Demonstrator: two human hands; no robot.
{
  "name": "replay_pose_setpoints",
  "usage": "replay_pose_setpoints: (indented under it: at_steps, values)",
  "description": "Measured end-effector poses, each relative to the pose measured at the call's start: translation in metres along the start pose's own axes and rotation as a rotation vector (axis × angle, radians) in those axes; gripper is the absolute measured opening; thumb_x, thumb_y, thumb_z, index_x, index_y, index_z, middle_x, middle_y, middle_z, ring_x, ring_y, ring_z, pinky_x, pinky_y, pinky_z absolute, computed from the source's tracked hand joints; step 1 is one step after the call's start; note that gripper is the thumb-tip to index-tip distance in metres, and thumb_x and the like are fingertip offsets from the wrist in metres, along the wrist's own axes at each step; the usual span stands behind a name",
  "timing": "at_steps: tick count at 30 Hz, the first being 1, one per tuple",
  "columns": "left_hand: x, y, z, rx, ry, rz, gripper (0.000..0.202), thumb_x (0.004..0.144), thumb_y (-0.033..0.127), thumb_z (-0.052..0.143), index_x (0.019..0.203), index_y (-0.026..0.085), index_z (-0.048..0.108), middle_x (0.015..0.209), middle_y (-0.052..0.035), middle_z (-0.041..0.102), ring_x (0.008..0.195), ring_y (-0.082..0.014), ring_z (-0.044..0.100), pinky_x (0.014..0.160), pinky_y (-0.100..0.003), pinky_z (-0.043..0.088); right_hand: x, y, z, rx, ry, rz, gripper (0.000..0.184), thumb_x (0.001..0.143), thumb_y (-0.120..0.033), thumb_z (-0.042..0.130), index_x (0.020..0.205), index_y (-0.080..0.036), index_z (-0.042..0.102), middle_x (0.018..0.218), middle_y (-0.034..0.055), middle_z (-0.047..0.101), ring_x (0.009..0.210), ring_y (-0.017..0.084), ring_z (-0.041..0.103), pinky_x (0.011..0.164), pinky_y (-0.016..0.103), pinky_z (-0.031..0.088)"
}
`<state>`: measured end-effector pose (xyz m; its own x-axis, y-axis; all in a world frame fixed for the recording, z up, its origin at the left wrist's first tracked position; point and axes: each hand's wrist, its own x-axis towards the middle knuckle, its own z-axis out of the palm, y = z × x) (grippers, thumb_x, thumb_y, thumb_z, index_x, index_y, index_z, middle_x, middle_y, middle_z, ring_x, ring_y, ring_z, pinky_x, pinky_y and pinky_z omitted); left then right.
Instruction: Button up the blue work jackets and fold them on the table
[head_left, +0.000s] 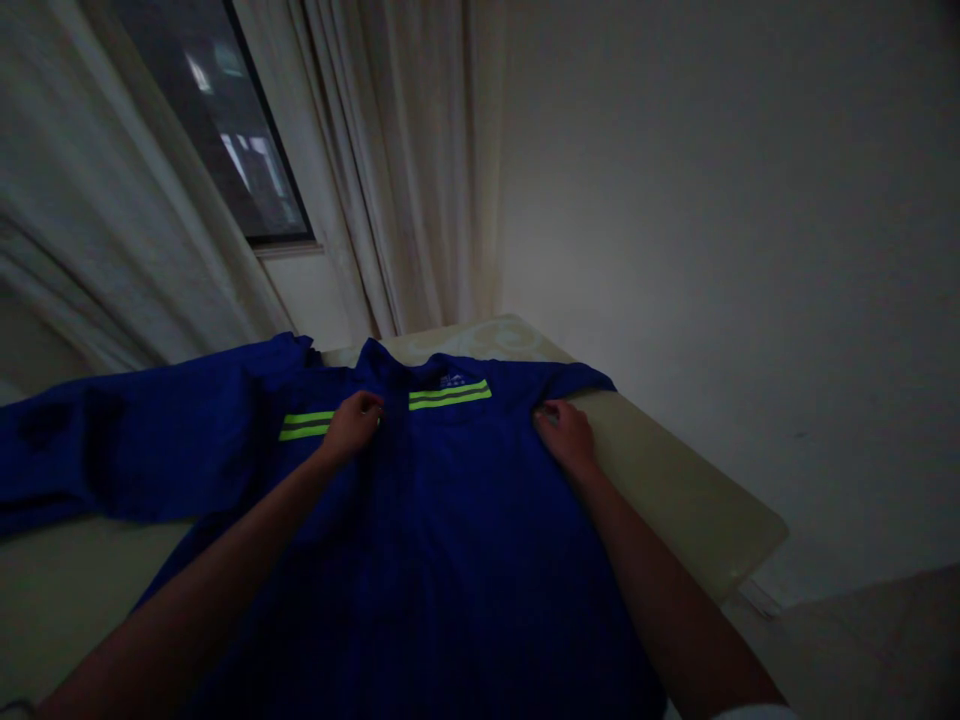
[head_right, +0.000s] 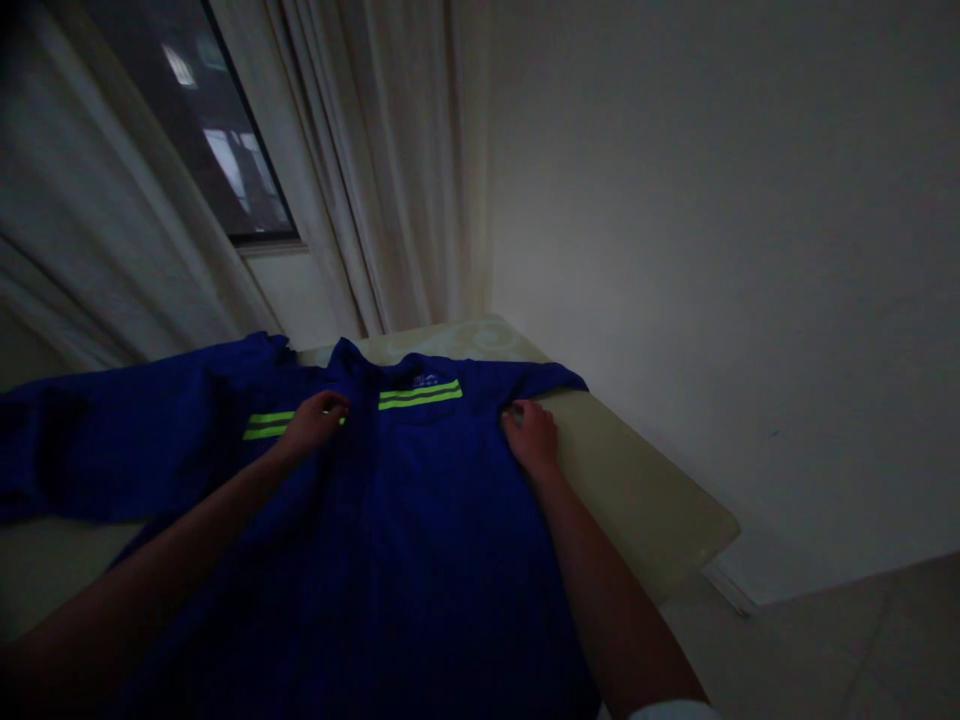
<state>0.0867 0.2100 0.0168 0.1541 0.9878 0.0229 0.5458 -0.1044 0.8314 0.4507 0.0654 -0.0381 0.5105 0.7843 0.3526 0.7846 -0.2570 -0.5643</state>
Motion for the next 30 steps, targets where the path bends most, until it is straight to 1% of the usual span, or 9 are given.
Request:
replay_pose_setpoints:
  at_steps: [3, 7, 11, 16, 19, 22, 26, 28, 30]
  values:
    - [-0.025, -0.014, 0.007, 0.221, -0.067, 0.238, 0.022, 0.088, 0.019, 0.052, 0.1, 0.02, 0.07, 0.103, -0.0084, 0.076, 0.105, -0.0264, 0.071, 0.102, -0.044, 0.054, 0.0, 0.0, -0.001, -0.022, -0.002, -0.007, 0.035, 0.089, -0.042, 0.062, 0.114, -0.021, 0.073, 0.115, 0.0124, 0.074, 0.107, 0.03, 0.066, 0.096, 0.044, 0.049]
    - [-0.066, -0.012, 0.039, 0.132, -0.075, 0.516, 0.041, 0.09, 0.009, 0.042, 0.12, 0.021, 0.068, 0.13, -0.0105, 0.068, 0.127, -0.024, 0.061, 0.115, -0.046, 0.046, 0.0, 0.003, 0.0, 0.043, 0.006, -0.011, 0.039, 0.087, -0.046, 0.061, 0.114, -0.021, 0.073, 0.115, 0.0122, 0.075, 0.106, 0.029, 0.067, 0.096, 0.044, 0.05]
    - [-0.096, -0.005, 0.063, 0.097, -0.11, 0.619, 0.05, 0.085, -0.001, 0.043, 0.119, 0.023, 0.071, 0.143, -0.0114, 0.062, 0.138, -0.0276, 0.053, 0.118, -0.056, 0.042, -0.001, 0.006, 0.0, 0.105, 0.011, -0.03, 0.042, 0.085, -0.049, 0.06, 0.113, -0.018, 0.072, 0.113, 0.0129, 0.075, 0.104, 0.028, 0.068, 0.095, 0.044, 0.051]
    - [-0.113, -0.003, 0.064, -0.091, -0.066, 0.692, 0.055, 0.083, -0.004, 0.04, 0.122, 0.024, 0.067, 0.144, -0.0097, 0.063, 0.147, -0.025, 0.045, 0.122, -0.057, 0.038, -0.005, -0.01, -0.016, 0.121, 0.112, -0.13, 0.046, 0.086, -0.05, 0.054, 0.113, -0.015, 0.071, 0.111, 0.016, 0.073, 0.099, 0.029, 0.067, 0.095, 0.047, 0.051]
    - [-0.113, -0.002, 0.061, -0.158, -0.101, 0.721, 0.057, 0.076, -0.008, 0.039, 0.113, 0.022, 0.069, 0.132, -0.0084, 0.07, 0.14, -0.0222, 0.054, 0.117, -0.049, 0.043, -0.008, -0.049, -0.028, 0.115, 0.157, -0.32, 0.044, 0.093, -0.049, 0.051, 0.112, -0.015, 0.071, 0.109, 0.0156, 0.072, 0.102, 0.03, 0.065, 0.098, 0.048, 0.049]
    - [-0.112, 0.0, 0.061, -0.129, -0.141, 0.783, 0.052, 0.071, -0.008, 0.042, 0.1, 0.022, 0.072, 0.123, -0.0076, 0.073, 0.129, -0.0227, 0.061, 0.11, -0.045, 0.046, -0.013, -0.112, -0.02, 0.155, -0.086, -0.528, 0.034, 0.098, -0.045, 0.053, 0.11, -0.02, 0.072, 0.106, 0.011, 0.073, 0.1, 0.026, 0.066, 0.095, 0.041, 0.051]
    - [-0.113, 0.004, 0.058, -0.027, -0.174, 0.821, 0.044, 0.072, -0.005, 0.047, 0.093, 0.023, 0.074, 0.108, -0.0064, 0.075, 0.112, -0.0234, 0.065, 0.103, -0.043, 0.042, -0.011, -0.193, 0.027, 0.198, -0.395, -0.643, 0.023, 0.096, -0.037, 0.062, 0.11, -0.021, 0.07, 0.11, 0.0077, 0.072, 0.098, 0.021, 0.067, 0.091, 0.035, 0.052]
    - [-0.117, 0.006, 0.056, 0.016, -0.205, 0.814, 0.041, 0.073, -0.004, 0.048, 0.09, 0.023, 0.074, 0.097, -0.0049, 0.076, 0.102, -0.0222, 0.067, 0.1, -0.043, 0.04, -0.003, -0.215, 0.057, 0.179, -0.459, -0.604, 0.021, 0.089, -0.027, 0.068, 0.109, -0.02, 0.068, 0.11, 0.0066, 0.072, 0.094, 0.02, 0.067, 0.089, 0.033, 0.052]
    - [-0.121, 0.006, 0.053, 0.068, -0.23, 0.831, 0.037, 0.074, -0.003, 0.05, 0.088, 0.023, 0.073, 0.089, -0.004, 0.076, 0.094, -0.0209, 0.067, 0.097, -0.042, 0.039, 0.005, -0.222, 0.084, 0.142, -0.468, -0.546, 0.027, 0.081, -0.012, 0.067, 0.106, -0.02, 0.067, 0.106, 0.0051, 0.072, 0.091, 0.019, 0.067, 0.088, 0.033, 0.052]
